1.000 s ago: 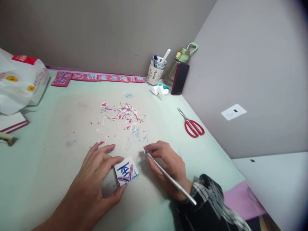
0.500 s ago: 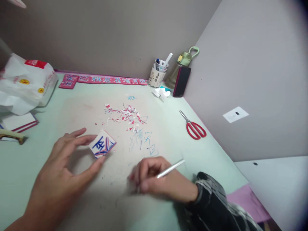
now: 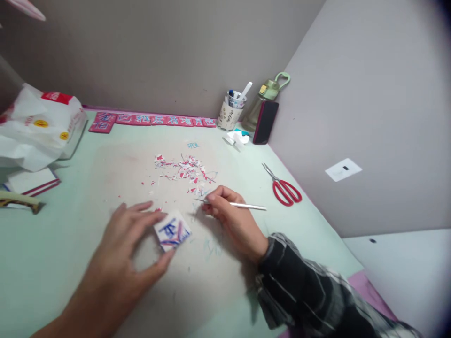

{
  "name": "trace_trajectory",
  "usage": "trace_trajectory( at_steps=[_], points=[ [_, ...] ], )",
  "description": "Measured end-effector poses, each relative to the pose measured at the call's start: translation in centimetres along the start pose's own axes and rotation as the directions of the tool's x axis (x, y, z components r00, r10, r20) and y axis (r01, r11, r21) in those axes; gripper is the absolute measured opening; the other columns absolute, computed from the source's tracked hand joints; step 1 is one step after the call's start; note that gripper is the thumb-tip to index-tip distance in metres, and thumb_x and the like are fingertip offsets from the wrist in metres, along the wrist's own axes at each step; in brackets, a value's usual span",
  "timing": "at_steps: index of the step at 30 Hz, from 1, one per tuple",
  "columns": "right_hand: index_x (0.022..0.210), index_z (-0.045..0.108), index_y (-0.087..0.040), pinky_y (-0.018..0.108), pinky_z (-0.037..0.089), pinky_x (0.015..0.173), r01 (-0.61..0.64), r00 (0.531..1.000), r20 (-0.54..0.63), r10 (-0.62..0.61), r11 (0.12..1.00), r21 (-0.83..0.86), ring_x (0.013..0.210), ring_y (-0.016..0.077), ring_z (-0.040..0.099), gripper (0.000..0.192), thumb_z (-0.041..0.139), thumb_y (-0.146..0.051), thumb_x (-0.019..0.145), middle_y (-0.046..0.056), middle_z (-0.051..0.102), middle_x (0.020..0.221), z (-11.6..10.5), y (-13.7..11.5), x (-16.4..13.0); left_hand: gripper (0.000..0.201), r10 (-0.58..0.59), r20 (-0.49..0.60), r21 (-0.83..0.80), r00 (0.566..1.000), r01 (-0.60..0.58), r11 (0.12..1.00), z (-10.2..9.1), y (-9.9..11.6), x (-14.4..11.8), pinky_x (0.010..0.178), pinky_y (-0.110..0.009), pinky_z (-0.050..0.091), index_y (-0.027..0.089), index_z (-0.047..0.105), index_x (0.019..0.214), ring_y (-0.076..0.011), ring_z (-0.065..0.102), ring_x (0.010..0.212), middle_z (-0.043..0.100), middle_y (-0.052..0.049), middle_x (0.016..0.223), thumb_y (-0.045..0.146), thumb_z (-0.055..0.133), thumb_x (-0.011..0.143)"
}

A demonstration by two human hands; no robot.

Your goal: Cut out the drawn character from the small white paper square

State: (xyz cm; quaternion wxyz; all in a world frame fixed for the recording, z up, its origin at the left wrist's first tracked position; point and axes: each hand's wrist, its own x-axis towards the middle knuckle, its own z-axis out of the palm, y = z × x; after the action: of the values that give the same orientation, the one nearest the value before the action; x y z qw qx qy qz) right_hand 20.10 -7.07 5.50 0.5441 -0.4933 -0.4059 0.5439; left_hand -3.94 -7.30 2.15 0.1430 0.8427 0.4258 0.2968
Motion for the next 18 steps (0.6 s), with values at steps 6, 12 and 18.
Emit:
trace_trajectory(
  at_steps=[6,12,18],
  points=[
    [0.079,0.055,-0.020,0.025,0.035,0.058,-0.004,1.000,-0.008,0.002,0.966,-0.257,0.063,0.0117,0.045,0.018,0.068,-0.029,0.086,-0.004,0.053,0.069,-0.8,-0.2,-5.2,0.036,0.161,0.088,0.040,0.983,-0.165,0.986,1.3,1.6,0.1,0.117,-0.061,0.027,0.024,0.050,0.121,-0.0319,0.053,0.129,0.063,-0.006,0.109,0.027,0.061,0.086],
    [0.074,0.052,-0.020,0.025,0.033,0.056,0.052,0.992,0.127,0.003,0.902,-0.429,0.062,0.0115,0.041,0.013,0.062,-0.021,0.084,-0.003,0.050,0.068,-0.5,0.5,-6.1,0.036,0.139,0.108,0.036,0.984,-0.144,0.989,1.2,1.3,0.0,0.119,-0.058,0.025,0.024,0.049,0.121,-0.0298,0.049,0.132,0.061,-0.006,0.112,0.027,0.061,0.087],
    [0.077,0.052,-0.021,0.024,0.033,0.054,0.081,0.983,0.186,0.008,0.882,-0.465,0.060,0.0107,0.041,0.014,0.063,-0.023,0.085,-0.003,0.052,0.069,-0.7,0.9,-6.0,0.034,0.135,0.122,0.037,0.983,-0.141,0.989,1.5,1.1,-0.2,0.122,-0.056,0.022,0.024,0.050,0.120,-0.0292,0.045,0.134,0.059,-0.006,0.113,0.033,0.061,0.089]
  ],
)
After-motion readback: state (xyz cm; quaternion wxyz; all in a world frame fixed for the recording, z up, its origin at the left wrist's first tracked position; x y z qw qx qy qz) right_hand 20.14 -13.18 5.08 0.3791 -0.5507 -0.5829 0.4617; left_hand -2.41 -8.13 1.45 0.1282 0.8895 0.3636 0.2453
